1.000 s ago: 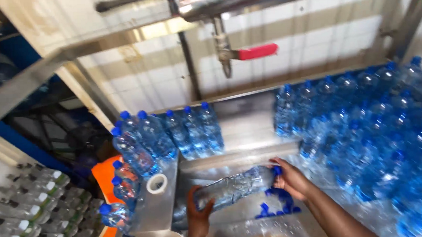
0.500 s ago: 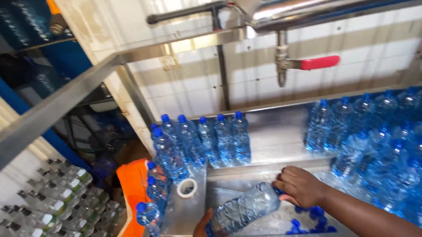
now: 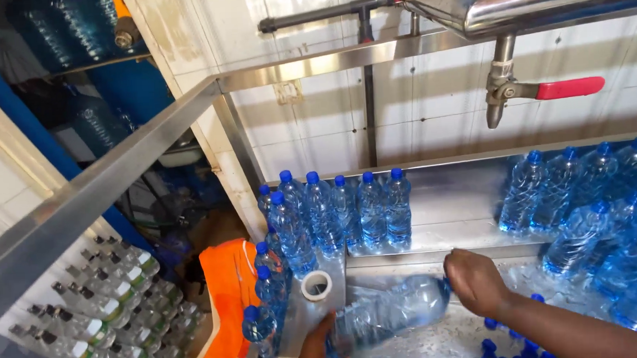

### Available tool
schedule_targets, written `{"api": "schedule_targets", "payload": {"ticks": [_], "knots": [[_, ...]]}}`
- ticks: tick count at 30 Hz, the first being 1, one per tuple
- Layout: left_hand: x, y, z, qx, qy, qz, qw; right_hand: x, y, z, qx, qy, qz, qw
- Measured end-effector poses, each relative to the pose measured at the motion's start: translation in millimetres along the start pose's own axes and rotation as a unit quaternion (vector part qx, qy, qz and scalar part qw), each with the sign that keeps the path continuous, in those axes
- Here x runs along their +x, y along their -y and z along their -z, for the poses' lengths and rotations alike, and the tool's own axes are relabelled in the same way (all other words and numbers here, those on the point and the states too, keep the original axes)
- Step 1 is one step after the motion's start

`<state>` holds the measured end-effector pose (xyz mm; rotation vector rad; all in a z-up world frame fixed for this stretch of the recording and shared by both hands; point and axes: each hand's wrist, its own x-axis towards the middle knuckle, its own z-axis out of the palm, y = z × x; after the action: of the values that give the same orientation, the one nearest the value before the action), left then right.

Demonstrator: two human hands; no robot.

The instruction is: Manually placing and securing plastic caps onto filled water bottles at a production station.

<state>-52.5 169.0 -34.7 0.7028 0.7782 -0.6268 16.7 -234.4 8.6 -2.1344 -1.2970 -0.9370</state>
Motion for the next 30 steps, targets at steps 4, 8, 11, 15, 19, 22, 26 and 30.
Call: {"api": "schedule_targets", "payload": {"ticks": [4, 8, 11, 15, 19, 22, 26, 30], "knots": [[-73.9, 11.1, -39.7, 0.383, -0.131, -0.456, 0.793, -55.2, -27.0, -53.7, 0.206, 0.045, -0.582, 0.785], [27.6, -2.7, 17.4, 0.537, 0.100, -0.708, 0.447, -25.9, -29.5, -26.9, 0.273, 0.143, -0.709, 0.634], [-0.3, -27.5, 17.3, 0.506, 0.196, -0.837, -0.064, 23.4, -43.7, -4.7, 0.148, 0.296, -0.680, 0.654], [65.5, -28.1, 50.5, 0.530, 0.114, -0.835, -0.092, 136.0, 8.5, 19.3, 0.146, 0.236, -0.640, 0.716], [68.9, -5.4, 15.1, 0.655, -0.135, -0.726, 0.160, 208.2, 18.5, -23.5, 0.157, 0.045, -0.526, 0.835], [69.3, 5.9, 1.3, 0.657, -0.184, -0.675, 0.279, 241.9, 34.6, -66.8, 0.070, 0.105, -0.420, 0.899], [60.5, -0.3, 11.3, 0.632, -0.116, -0.616, 0.456, 268.4, 16.6, -103.5, 0.028, 0.095, -0.370, 0.924], [85.2, -0.8, 26.0, 0.565, -0.141, -0.660, 0.474, 272.1, 11.4, -103.1, 0.082, 0.111, -0.415, 0.900]]}}
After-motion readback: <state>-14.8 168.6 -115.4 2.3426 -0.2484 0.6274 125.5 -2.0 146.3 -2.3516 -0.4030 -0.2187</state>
